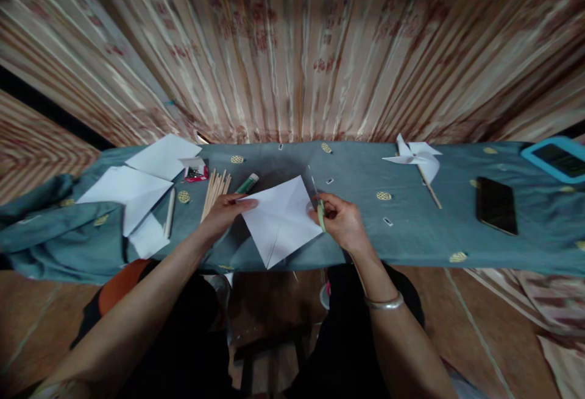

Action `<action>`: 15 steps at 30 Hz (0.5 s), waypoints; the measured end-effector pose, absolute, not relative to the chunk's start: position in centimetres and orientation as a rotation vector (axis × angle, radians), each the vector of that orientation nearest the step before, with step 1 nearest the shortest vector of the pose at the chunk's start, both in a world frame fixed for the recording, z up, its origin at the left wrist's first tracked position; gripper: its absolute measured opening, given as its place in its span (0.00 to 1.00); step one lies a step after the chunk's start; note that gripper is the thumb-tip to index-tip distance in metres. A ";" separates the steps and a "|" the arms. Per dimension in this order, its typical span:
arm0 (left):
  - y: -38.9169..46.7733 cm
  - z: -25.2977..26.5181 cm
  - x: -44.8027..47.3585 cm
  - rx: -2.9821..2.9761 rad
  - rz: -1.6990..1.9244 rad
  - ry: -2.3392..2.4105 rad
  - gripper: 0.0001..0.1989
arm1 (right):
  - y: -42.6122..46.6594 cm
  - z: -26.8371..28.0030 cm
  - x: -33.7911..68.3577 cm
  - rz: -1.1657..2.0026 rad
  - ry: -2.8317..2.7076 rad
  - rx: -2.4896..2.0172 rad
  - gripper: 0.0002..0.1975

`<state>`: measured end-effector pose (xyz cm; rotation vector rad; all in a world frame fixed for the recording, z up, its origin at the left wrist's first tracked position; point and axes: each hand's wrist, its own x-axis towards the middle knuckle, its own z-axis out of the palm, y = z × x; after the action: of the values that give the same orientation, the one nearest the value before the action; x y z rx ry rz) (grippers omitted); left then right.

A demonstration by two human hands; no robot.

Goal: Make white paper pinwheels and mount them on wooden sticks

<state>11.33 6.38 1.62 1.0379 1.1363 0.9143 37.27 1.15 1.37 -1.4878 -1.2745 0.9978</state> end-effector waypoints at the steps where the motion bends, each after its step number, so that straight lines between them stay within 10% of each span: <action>1: 6.4 1.6 11.5 0.962 0.973 1.097 0.17 | 1.3 1.4 37.1 1.016 -1.238 -1.465 0.20; 15: 3.2 1.7 14.1 0.897 0.952 0.803 0.28 | 3.9 0.6 34.1 0.881 -0.877 -1.334 0.21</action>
<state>14.10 3.22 1.68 0.8969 0.8029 0.9520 34.10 3.86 0.61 -1.3339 -0.8771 0.8813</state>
